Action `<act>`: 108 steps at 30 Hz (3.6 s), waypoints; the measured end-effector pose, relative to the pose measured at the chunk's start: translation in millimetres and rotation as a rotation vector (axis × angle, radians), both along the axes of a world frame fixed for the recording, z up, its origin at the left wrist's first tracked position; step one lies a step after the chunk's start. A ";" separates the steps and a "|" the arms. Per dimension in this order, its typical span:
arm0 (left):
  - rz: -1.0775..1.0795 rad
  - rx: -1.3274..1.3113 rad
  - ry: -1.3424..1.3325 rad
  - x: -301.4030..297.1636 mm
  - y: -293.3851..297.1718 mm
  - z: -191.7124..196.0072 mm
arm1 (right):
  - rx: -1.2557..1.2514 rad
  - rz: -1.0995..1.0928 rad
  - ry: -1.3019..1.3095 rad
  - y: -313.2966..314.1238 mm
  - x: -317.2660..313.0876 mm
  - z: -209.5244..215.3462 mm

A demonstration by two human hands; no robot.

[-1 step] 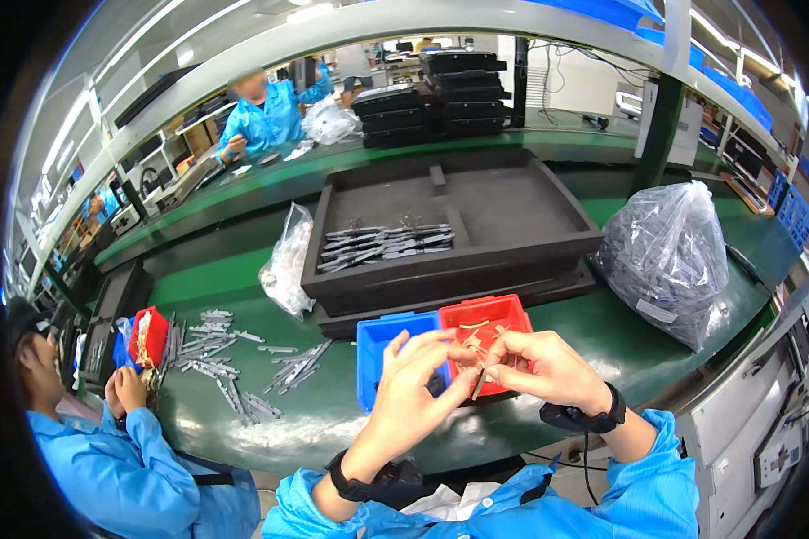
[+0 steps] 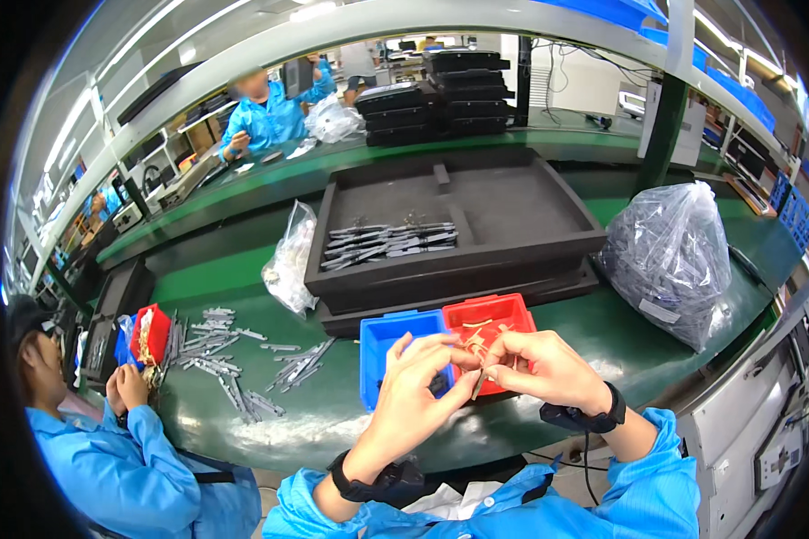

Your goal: The person picks up a black plastic part and a metal strip, fits the strip into the part, and places the assembly into a blue bin. They then pick up a small wooden piece and a metal strip, join them together, and place the unit into a red bin.

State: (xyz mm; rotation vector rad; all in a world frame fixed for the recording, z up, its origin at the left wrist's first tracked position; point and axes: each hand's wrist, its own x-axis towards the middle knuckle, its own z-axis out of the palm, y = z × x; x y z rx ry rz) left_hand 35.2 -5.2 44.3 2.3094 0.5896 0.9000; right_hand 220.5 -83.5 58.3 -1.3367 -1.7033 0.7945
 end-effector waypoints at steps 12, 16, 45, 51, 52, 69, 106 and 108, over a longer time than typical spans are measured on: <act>0.030 -0.040 0.005 -15.2 6.3 -8.9 | 0.061 0.020 -0.177 13.3 -16.8 -3.4; -0.062 -0.293 0.018 -16.6 12.6 -11.0 | 0.139 -0.015 -0.249 12.4 -20.7 0.8; -0.248 -0.662 -0.039 -13.8 19.9 -15.9 | 0.322 0.268 -0.347 -14.7 -15.7 -0.8; -0.194 -0.929 -0.352 -28.2 34.2 -19.0 | 0.299 0.174 -0.288 -34.5 -3.7 5.7; -0.247 -0.899 -0.395 -26.4 34.1 -19.6 | 0.342 0.064 -0.363 -32.1 1.4 9.8; -0.690 -1.002 -0.564 -22.1 25.8 -31.3 | -0.222 0.457 0.620 24.7 -37.9 -30.6; 0.342 0.449 0.614 -170.6 148.4 -74.0 | -0.233 0.021 0.703 -16.1 -27.7 -47.8; 0.291 0.411 0.538 -172.7 144.6 -62.2 | -0.221 0.003 0.668 -16.6 -28.3 -43.4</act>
